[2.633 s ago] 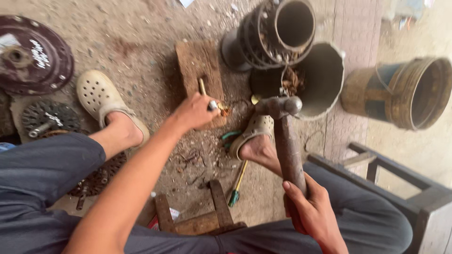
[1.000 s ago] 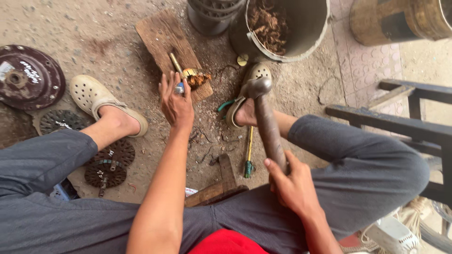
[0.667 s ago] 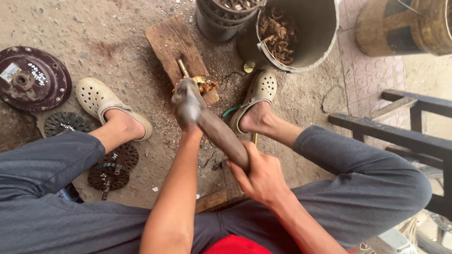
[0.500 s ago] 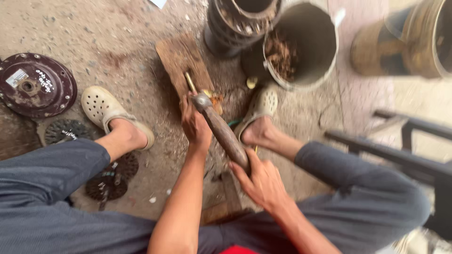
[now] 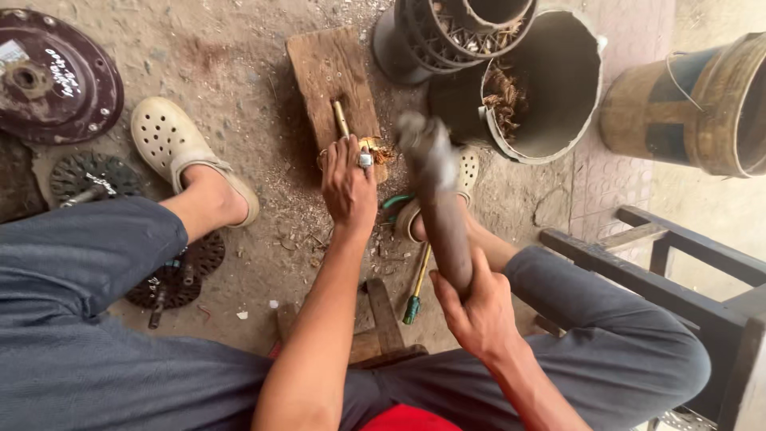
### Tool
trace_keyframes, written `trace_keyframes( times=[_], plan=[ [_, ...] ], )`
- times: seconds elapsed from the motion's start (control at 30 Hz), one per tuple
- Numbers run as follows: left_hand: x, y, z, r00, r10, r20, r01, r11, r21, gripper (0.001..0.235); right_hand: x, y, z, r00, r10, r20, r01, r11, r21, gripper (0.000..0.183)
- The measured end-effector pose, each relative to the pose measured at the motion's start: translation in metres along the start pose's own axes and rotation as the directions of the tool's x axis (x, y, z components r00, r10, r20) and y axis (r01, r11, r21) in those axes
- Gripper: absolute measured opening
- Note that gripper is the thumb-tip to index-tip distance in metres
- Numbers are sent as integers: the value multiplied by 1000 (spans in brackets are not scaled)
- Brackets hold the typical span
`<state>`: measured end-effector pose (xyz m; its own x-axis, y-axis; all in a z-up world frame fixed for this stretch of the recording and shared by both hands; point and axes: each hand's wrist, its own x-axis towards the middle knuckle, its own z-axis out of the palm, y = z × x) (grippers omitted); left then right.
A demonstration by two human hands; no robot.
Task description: The person sits on the ground and uses a hammer and a chisel to strip copper wire from a coiled component placed on a wooden block. The person repeatedly strikes the chisel to separate the copper strands from the insulation, occasionally adjusting the coil's position.
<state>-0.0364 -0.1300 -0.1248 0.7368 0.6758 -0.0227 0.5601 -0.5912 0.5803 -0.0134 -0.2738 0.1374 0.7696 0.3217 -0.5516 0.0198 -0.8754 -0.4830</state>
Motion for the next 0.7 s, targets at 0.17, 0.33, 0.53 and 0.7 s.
trace_keyframes(
  times=[0.17,0.33,0.53,0.7],
  plan=[
    [41,21,-1,1000,4,-8,-4,999,-37,55,21,-8,-22,904,-424,-52,399,882,-252,47],
    [-2,9,-9,999,-34,-30,32,996,-84,56,12,-15,-19,987,-106,119,119,987,-106,54],
    [29,25,-6,983,-179,32,179,920,-349,58,26,-16,-18,931,-344,123,364,902,-232,48],
    [5,9,8,997,-75,-16,74,995,-59,59,8,-7,-10,976,-185,113,205,958,-199,55]
  ],
)
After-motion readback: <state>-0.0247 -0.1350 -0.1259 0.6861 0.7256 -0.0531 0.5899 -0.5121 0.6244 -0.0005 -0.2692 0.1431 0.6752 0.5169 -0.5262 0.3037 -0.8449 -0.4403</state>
